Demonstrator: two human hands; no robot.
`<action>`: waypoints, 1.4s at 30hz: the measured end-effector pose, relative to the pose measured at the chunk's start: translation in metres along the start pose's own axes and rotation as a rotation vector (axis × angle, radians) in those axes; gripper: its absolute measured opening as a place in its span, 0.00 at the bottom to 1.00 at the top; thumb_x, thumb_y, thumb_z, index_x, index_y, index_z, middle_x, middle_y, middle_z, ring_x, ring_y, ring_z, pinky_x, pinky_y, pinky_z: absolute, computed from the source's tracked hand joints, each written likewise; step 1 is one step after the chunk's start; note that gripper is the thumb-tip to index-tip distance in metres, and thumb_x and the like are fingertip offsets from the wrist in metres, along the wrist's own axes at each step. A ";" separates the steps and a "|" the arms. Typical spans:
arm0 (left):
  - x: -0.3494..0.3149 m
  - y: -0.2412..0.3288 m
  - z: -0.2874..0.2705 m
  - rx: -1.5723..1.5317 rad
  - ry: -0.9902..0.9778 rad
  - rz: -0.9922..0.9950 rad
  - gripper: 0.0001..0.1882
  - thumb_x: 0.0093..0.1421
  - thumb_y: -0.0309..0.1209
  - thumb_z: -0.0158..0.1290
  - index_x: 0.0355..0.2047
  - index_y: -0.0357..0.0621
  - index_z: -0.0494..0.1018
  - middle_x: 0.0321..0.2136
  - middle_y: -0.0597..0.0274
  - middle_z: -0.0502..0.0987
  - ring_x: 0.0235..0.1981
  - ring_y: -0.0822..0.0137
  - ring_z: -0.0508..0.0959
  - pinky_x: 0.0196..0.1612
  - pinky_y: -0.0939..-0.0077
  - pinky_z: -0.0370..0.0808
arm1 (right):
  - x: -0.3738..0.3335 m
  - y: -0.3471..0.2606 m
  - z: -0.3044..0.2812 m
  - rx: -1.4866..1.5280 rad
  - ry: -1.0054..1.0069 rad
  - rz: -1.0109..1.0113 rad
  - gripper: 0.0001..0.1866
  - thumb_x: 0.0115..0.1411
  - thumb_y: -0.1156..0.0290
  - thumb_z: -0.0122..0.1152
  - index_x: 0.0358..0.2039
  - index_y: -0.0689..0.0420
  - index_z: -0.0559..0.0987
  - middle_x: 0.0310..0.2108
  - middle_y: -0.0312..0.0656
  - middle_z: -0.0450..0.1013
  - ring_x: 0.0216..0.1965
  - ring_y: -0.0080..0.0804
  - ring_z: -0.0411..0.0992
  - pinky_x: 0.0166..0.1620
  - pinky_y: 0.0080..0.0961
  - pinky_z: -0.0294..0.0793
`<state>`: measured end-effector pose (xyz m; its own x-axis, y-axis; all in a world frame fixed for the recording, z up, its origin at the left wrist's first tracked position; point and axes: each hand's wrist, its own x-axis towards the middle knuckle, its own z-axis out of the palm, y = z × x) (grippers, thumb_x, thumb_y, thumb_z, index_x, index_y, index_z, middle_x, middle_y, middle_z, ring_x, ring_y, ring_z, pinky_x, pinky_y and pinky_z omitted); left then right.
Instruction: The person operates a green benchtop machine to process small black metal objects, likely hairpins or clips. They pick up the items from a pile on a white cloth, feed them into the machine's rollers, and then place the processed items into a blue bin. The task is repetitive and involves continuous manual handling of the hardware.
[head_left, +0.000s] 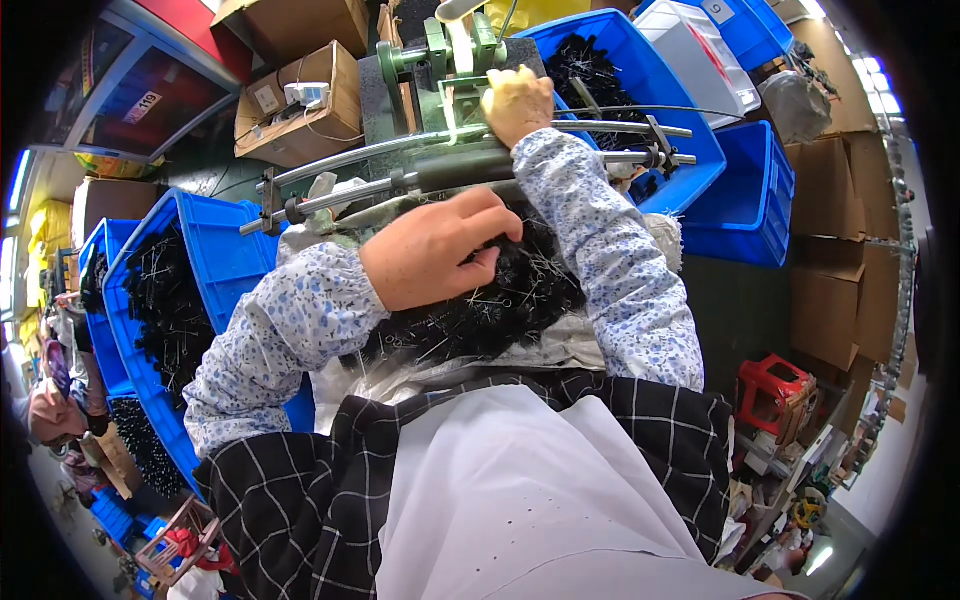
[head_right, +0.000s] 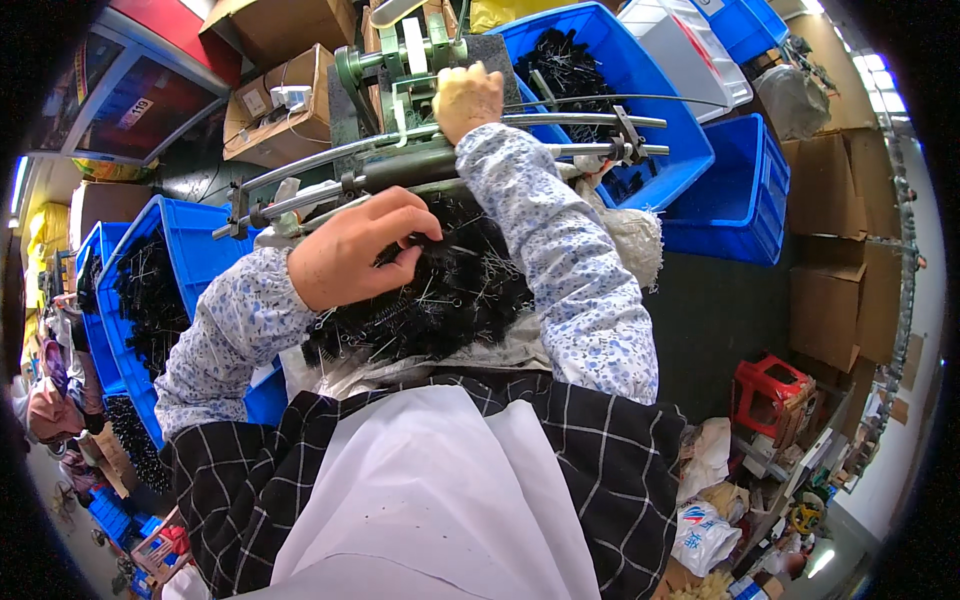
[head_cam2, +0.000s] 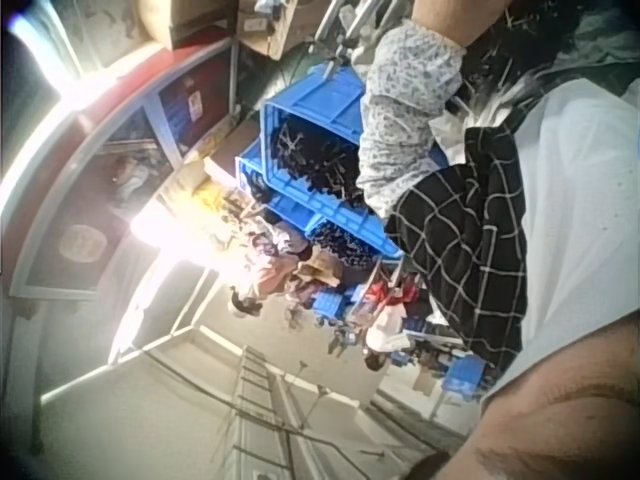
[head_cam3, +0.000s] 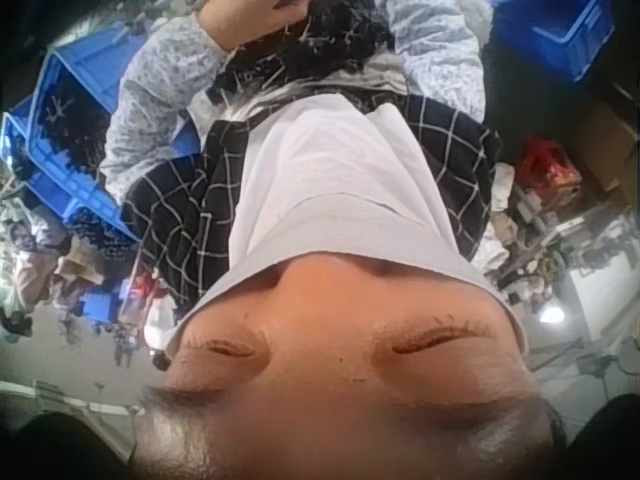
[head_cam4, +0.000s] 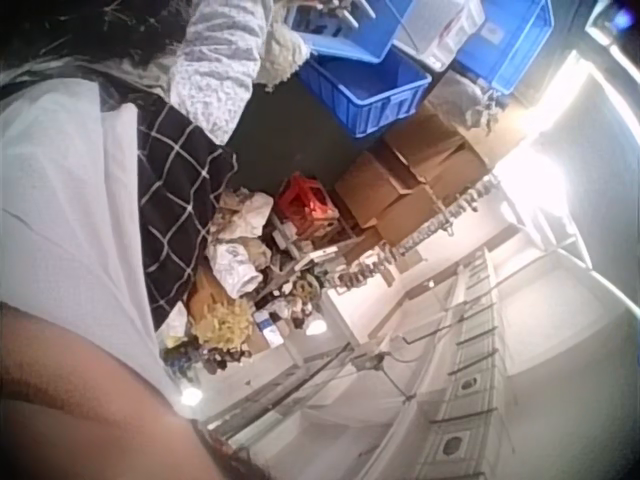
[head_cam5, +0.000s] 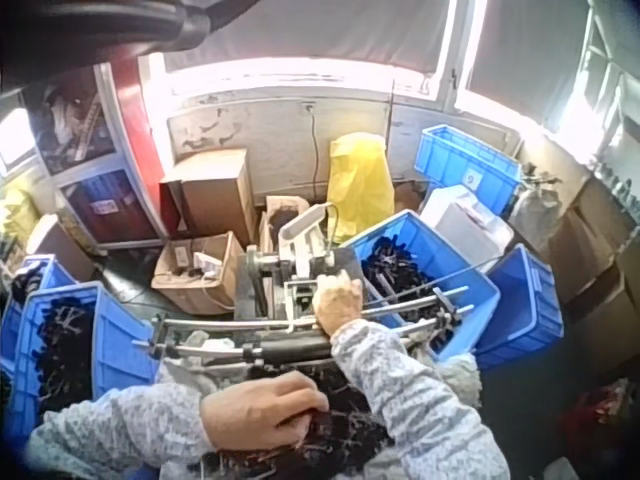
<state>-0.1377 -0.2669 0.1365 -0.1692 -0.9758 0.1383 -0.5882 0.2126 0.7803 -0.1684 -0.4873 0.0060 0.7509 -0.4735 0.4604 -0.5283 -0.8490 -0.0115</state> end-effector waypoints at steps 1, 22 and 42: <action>-0.002 -0.001 -0.003 0.011 0.014 -0.008 0.13 0.48 0.20 0.50 0.37 0.41 0.68 0.36 0.56 0.69 0.36 0.58 0.73 0.39 0.71 0.73 | -0.002 0.011 -0.002 -0.008 -0.003 0.013 0.07 0.47 0.64 0.54 0.24 0.51 0.76 0.27 0.37 0.74 0.35 0.34 0.70 0.37 0.36 0.63; 0.031 -0.036 0.008 -0.083 0.271 -0.138 0.09 0.50 0.21 0.52 0.32 0.38 0.66 0.30 0.61 0.68 0.28 0.70 0.73 0.34 0.79 0.71 | -0.027 0.062 -0.106 0.862 -0.445 0.037 0.15 0.61 0.61 0.49 0.42 0.55 0.75 0.31 0.43 0.74 0.32 0.29 0.73 0.36 0.26 0.72; 0.021 -0.050 0.039 0.196 -0.143 -0.022 0.19 0.53 0.30 0.53 0.44 0.42 0.65 0.35 0.54 0.68 0.39 0.57 0.73 0.43 0.63 0.69 | -0.007 0.041 -0.024 0.063 -0.011 -0.054 0.08 0.52 0.72 0.50 0.30 0.50 0.78 0.28 0.39 0.72 0.35 0.33 0.73 0.37 0.29 0.73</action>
<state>-0.1429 -0.2963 0.0769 -0.2565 -0.9663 0.0235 -0.7330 0.2103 0.6469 -0.2050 -0.5135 0.0234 0.7820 -0.4289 0.4523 -0.4612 -0.8862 -0.0431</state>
